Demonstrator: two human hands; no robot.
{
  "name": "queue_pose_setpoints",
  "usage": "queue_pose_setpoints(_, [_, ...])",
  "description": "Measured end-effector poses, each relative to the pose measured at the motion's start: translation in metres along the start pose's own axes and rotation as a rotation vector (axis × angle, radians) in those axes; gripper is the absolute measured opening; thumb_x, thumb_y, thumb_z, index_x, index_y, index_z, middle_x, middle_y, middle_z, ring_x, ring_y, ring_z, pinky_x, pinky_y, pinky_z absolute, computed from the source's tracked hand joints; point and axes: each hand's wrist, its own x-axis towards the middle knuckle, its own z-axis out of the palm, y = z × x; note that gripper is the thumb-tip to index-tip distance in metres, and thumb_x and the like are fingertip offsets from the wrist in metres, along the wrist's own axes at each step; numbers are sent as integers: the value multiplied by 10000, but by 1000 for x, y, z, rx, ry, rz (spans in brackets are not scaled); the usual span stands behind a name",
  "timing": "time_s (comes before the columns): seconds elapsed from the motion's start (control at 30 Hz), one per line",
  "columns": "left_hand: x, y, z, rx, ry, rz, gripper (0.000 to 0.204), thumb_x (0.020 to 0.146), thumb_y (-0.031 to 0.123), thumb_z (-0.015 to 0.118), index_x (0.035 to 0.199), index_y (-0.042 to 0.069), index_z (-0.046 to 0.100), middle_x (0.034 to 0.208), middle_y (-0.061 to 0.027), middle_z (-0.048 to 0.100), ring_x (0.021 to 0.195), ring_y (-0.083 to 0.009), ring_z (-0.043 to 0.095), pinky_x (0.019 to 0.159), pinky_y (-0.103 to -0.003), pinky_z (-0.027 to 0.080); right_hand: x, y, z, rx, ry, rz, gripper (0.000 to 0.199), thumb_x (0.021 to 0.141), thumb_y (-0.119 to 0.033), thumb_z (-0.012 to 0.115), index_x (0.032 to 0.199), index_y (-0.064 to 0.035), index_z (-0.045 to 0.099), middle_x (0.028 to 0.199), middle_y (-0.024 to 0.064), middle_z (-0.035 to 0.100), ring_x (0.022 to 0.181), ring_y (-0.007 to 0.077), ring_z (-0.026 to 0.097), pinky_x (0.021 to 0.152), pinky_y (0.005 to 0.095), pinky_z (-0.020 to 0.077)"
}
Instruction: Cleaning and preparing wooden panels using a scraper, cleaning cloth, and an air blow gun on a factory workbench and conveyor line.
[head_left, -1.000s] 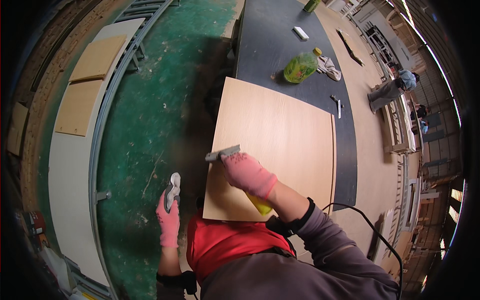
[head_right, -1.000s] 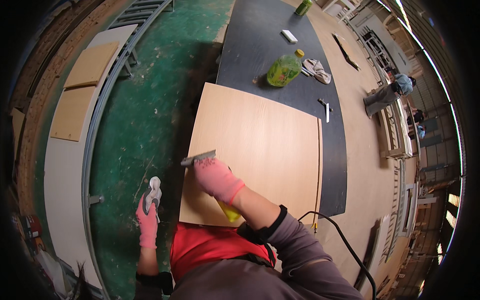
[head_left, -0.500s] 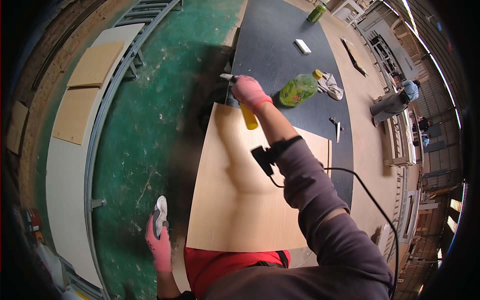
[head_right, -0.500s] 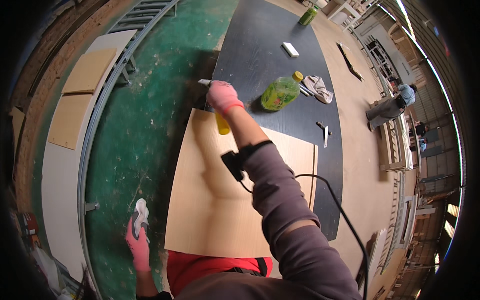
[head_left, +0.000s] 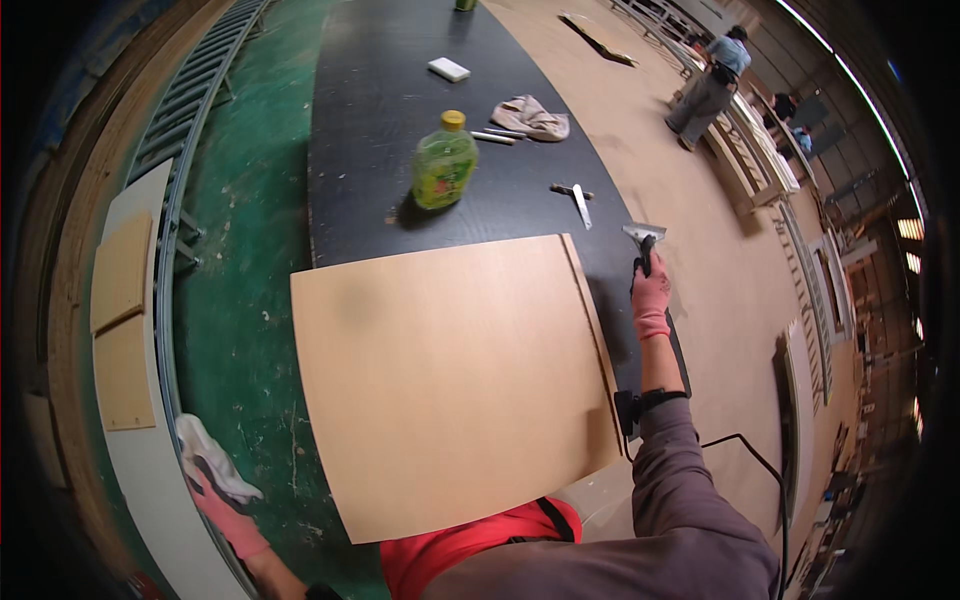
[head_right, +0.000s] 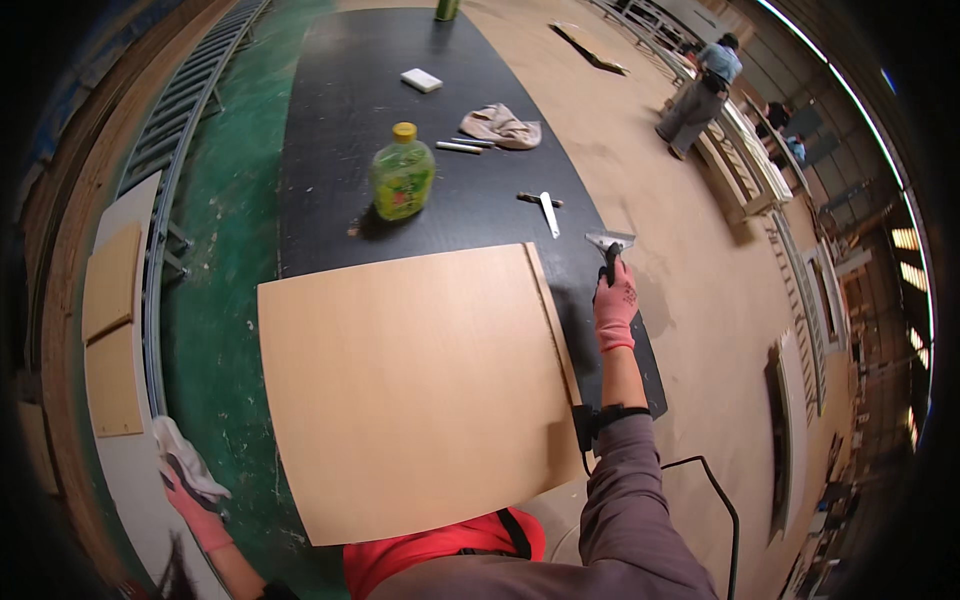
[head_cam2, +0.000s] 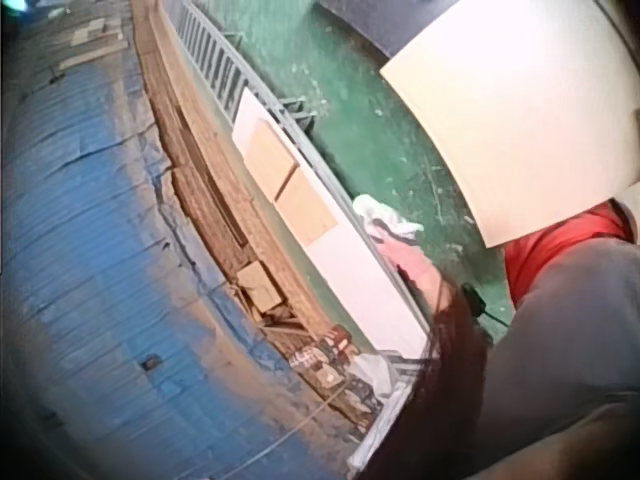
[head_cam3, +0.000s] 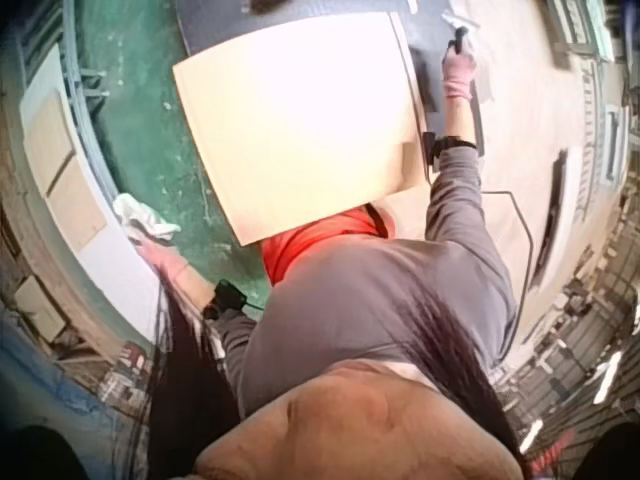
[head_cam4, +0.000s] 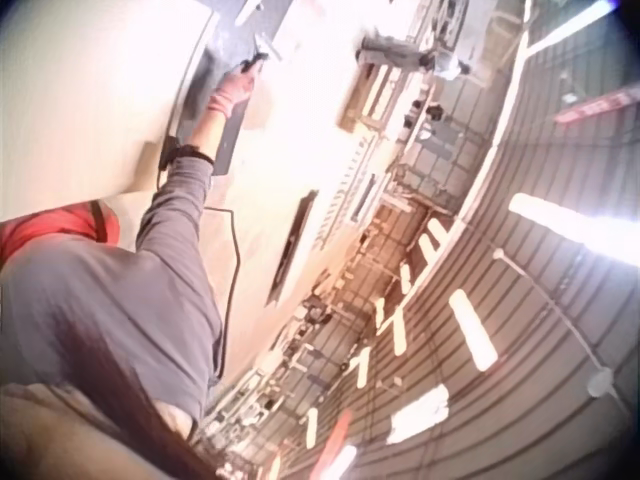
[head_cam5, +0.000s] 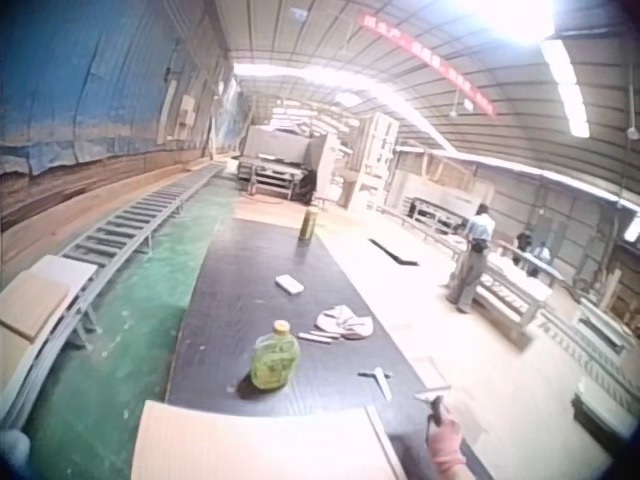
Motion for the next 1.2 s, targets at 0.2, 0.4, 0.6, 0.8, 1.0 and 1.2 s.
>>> queue_pose_setpoints(0.2, [-58,194,199,-506,-966,24,278,887,265,434,1073,60,457,815,-60,505,578,-139,486,396,-262,363,-25,62,17,-315,-285,-12,359,737,-92,551,1091,-140,580,1192,85,481,1072,282,461,884,380,414])
queue_pose_setpoints(0.4, [-107,190,312,57,-613,614,444,929,354,391,1193,1,445,1080,-94,525,975,-172,512,851,-304,414,-22,65,4,-178,-252,-48,467,687,-148,624,1144,-109,534,1216,137,448,1091,311,442,887,400,392])
queue_pose_setpoints(0.6, [-196,214,419,-274,-662,397,359,903,220,487,1170,-19,465,1092,-77,522,975,-157,509,851,-276,408,-39,57,-34,108,-76,-170,486,643,-93,654,1108,-48,520,1189,162,463,1089,347,437,919,408,358])
queue_pose_setpoints(0.8, [-184,283,499,-378,-554,836,356,870,37,474,1217,-35,432,1260,-110,420,1116,-188,441,963,-295,346,-68,90,-64,222,-145,-13,498,638,-35,640,1119,-26,508,1204,150,461,1105,341,429,954,405,333])
queue_pose_setpoints(1.0, [-121,278,570,911,-369,1359,565,703,321,654,1224,173,490,1348,-214,297,1255,-389,248,1051,-484,131,-86,78,-71,267,-160,52,510,657,-31,634,1148,-32,495,1235,194,423,1152,361,386,984,409,307])
queue_pose_setpoints(1.2, [-138,270,561,807,-457,1433,810,607,338,722,1299,97,376,1340,-267,258,1269,-383,224,1052,-500,110,-141,101,-90,174,-110,174,556,660,-34,640,1189,-57,469,1256,200,397,1164,357,372,992,403,301])
